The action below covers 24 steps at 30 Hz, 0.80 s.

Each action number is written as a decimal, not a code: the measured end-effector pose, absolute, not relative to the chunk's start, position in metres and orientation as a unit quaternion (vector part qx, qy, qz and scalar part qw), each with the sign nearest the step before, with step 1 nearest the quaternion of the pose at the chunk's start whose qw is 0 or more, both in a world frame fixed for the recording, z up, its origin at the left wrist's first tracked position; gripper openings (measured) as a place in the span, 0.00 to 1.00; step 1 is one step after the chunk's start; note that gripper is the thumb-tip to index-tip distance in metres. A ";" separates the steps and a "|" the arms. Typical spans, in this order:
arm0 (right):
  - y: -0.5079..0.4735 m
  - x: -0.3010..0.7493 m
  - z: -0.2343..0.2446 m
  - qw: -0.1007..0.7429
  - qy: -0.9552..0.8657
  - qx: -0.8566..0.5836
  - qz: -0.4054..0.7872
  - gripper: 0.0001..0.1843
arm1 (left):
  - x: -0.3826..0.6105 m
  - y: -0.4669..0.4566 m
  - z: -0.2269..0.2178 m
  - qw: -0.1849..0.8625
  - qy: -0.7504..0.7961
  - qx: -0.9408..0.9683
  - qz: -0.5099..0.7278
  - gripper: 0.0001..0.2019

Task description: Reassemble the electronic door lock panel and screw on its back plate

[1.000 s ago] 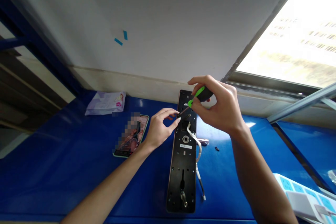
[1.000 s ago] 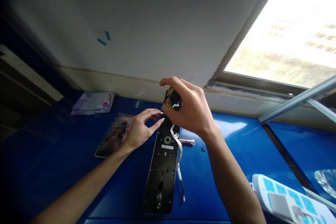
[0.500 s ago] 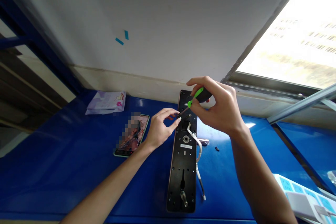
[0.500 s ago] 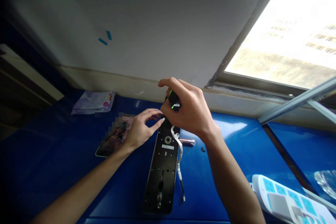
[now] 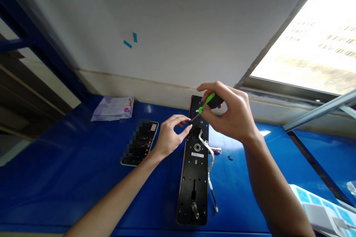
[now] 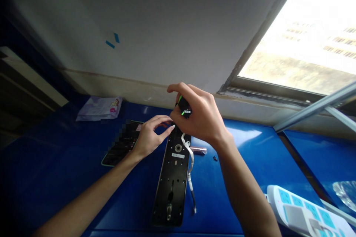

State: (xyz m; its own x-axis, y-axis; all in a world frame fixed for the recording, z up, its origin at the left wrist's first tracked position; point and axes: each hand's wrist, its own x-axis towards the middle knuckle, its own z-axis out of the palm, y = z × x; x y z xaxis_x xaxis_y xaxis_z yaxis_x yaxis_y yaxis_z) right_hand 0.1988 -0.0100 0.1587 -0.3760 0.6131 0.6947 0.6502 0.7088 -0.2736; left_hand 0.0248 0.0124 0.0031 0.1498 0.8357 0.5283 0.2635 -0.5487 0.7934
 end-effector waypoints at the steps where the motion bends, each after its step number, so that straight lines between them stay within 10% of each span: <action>1: -0.010 0.199 0.159 0.401 -0.833 -0.382 -0.021 0.21 | 0.025 0.012 0.003 0.274 0.388 0.707 0.524 0.05; 24: -0.011 0.203 0.164 0.345 -0.849 -0.400 -0.018 0.17 | 0.025 0.013 0.000 0.276 0.386 0.705 0.527 0.07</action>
